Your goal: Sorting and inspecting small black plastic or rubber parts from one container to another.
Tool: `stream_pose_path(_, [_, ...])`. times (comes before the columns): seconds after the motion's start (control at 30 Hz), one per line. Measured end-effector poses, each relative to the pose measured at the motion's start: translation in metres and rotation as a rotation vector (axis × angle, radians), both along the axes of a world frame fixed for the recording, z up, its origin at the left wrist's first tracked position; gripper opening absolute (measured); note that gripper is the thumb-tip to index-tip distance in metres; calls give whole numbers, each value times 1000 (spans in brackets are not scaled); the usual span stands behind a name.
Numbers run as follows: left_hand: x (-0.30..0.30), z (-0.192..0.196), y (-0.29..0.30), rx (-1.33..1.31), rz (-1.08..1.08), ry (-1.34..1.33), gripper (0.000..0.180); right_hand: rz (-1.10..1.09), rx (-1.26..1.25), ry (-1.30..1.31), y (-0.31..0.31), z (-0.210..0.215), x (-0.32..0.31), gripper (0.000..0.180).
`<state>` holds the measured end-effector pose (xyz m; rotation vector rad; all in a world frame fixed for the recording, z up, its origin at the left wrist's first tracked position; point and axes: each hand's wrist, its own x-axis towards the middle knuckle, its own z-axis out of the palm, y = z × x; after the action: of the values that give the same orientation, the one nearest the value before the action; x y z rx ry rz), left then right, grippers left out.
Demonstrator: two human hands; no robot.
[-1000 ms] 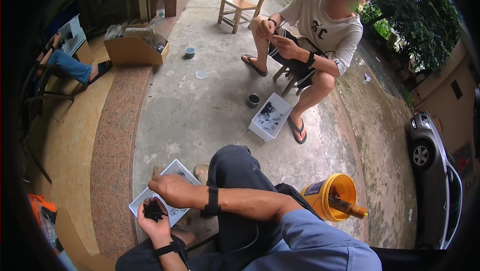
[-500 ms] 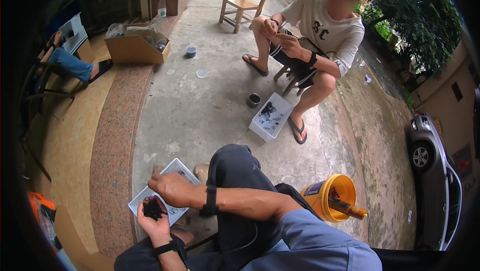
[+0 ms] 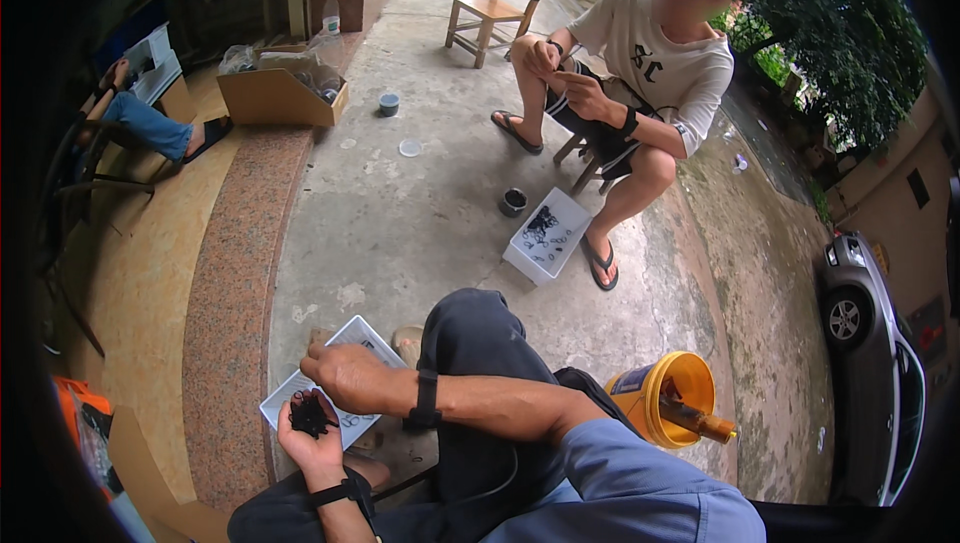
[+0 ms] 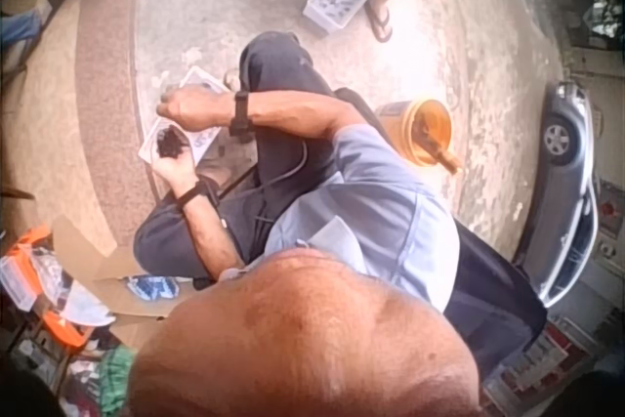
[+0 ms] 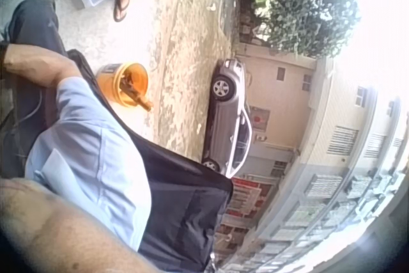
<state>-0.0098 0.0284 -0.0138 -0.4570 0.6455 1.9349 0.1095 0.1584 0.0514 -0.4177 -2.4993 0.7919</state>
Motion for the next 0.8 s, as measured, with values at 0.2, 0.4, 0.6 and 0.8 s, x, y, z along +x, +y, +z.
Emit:
stream_pose_path(0.2, [3, 7, -1, -50, -27, 50, 19, 7, 38, -19, -4, 3, -1, 20])
stream_pose_path(0.4, [1, -4, 2, -27, 18, 21, 18, -31, 80, -40, -1, -10, 0, 16])
stream_pose_path(0.6, [2, 2, 0, -40, 42, 8, 17, -26, 95, -61, -2, -11, 0, 15])
stream_pose_path(0.8, [0, 1, 0, -14, 40, 1, 17, -48, 103, -55, -2, -16, -2, 16])
